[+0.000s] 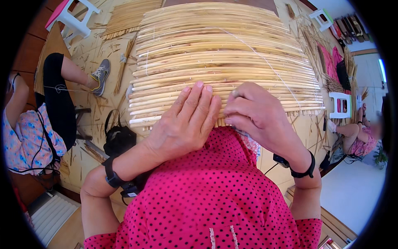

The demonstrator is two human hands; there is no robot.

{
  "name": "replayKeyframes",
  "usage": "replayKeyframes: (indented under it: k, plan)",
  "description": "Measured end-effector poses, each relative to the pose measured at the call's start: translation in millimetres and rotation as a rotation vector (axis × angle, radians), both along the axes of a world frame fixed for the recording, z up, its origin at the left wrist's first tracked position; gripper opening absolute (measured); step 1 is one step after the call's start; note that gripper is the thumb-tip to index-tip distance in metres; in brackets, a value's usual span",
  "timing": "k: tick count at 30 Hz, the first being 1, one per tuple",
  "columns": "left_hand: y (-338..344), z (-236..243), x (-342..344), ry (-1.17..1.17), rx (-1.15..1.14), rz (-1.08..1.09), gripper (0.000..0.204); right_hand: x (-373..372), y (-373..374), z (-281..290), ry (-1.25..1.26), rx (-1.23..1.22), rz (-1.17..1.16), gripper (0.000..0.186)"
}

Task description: The person weaves a bamboo mat by hand, threading a white string through the bamboo slats to secure them. They repeatedly pull the string tight and adjust the mat's position on the floor.

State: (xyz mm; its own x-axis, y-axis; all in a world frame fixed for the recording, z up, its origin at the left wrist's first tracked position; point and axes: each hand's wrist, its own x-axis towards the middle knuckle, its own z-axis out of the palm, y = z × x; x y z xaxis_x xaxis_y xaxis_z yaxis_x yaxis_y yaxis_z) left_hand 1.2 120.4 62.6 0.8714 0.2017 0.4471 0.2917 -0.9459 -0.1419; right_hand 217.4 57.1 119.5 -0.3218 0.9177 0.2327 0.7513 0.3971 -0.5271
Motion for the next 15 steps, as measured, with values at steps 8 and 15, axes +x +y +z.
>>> replayKeyframes:
  k: [8,15]
  plan:
    - [4.0,-5.0,-6.7,-0.001,-0.026,0.004,0.040,-9.6,9.8,-8.0,0.097,0.085,0.162,0.013]
    - [1.2,-1.4,-8.7,0.044,-0.071,0.016,0.038,23.6,12.9,-15.3,0.941,-0.025,-0.315,0.011]
